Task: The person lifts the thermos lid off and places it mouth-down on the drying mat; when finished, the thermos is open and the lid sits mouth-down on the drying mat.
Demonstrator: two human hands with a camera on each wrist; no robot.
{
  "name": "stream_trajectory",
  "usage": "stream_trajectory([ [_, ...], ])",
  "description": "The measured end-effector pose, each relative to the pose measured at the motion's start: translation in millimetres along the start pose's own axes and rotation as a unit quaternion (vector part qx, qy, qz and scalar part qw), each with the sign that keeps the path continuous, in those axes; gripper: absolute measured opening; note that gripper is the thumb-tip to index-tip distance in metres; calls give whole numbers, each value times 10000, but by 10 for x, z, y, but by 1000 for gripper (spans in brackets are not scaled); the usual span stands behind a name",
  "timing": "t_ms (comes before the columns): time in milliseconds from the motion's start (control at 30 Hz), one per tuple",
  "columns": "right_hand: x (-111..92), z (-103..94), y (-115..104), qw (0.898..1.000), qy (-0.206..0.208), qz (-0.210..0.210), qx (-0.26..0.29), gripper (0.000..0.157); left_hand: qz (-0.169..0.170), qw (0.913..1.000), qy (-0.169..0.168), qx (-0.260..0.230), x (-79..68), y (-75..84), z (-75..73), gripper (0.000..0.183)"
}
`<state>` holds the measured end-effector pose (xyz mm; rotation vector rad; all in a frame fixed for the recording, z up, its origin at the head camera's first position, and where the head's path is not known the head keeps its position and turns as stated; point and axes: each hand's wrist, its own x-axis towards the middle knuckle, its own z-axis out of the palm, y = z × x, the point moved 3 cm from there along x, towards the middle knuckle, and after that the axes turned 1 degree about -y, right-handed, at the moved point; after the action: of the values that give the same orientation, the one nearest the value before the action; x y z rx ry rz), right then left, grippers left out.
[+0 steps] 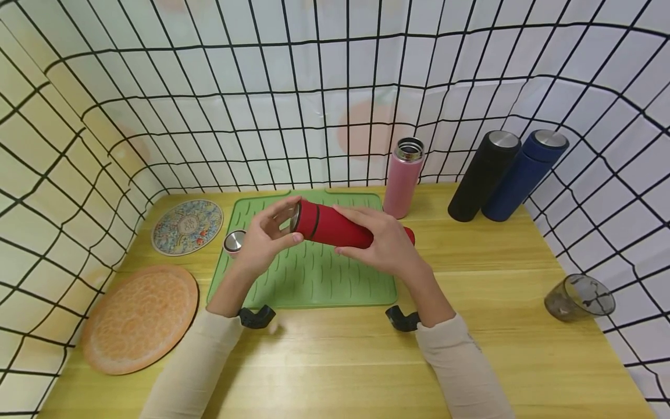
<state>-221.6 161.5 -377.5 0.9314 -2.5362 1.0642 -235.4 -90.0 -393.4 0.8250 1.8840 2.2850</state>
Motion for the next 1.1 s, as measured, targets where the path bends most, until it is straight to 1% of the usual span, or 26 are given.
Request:
stream_trajectory([
  [67, 3, 10, -10, 9998, 48, 15, -190, 78, -55, 9995, 304, -23, 5, -44, -2, 67],
  [100, 4, 13, -12, 9997, 67, 14, -238, 78, -21, 9993, 362, -64, 8, -62, -1, 69],
  [133, 3, 14, -13, 9996, 87, 20, -258, 78, 56, 9994, 318, -102, 11, -73, 5, 72],
  [167, 2, 13, -13, 9997, 100, 22, -227, 78, 162, 9996, 188, -169, 14, -80, 13, 76],
  [233, -1, 8, -14, 9999, 114, 9, -78, 78, 415, 9983, -225, -346, 20, -76, 30, 83],
  [333, -6, -7, -10, 9997, 122, -23, 211, 77, 732, 9915, -880, -616, 21, -50, 56, 84],
  [367, -7, -12, -10, 9995, 117, -37, 284, 78, 777, 9893, -1015, -697, 20, -43, 60, 83],
  [433, -11, -19, -9, 9993, 100, -49, 371, 78, 772, 9875, -1088, -837, 16, -43, 61, 80],
  [500, -11, -24, -13, 9993, 103, -70, 351, 78, 676, 9891, -908, -940, 12, -54, 57, 79],
  [600, -18, -14, -20, 9997, 114, -84, 204, 78, 449, 9936, -289, -992, 7, -95, 54, 77],
  [667, -16, -3, -30, 9998, 144, -89, 107, 77, 333, 9943, 118, -1009, 6, -121, 61, 77],
  [700, -16, 3, -33, 9998, 157, -90, 68, 77, 304, 9939, 260, -1026, 5, -135, 63, 78],
  [733, -17, 9, -30, 9998, 163, -80, 43, 77, 310, 9936, 335, -1032, 2, -146, 68, 79],
  [767, -17, 11, -33, 9998, 167, -74, 26, 77, 359, 9932, 328, -1061, 1, -152, 72, 82],
  [833, -14, 7, -37, 9998, 180, -81, 19, 78, 605, 9924, 134, -1067, 2, -150, 77, 83],
  [967, -20, -16, -22, 9999, 122, -80, 38, 79, 1199, 9858, -495, -1064, 4, -99, 75, 77],
  [1033, -25, -27, -9, 9999, 73, -97, 67, 79, 1316, 9832, -715, -1047, 4, -76, 75, 74],
  [1100, -29, -33, -5, 9999, 35, -125, 72, 79, 1267, 9832, -797, -1044, 8, -69, 72, 73],
])
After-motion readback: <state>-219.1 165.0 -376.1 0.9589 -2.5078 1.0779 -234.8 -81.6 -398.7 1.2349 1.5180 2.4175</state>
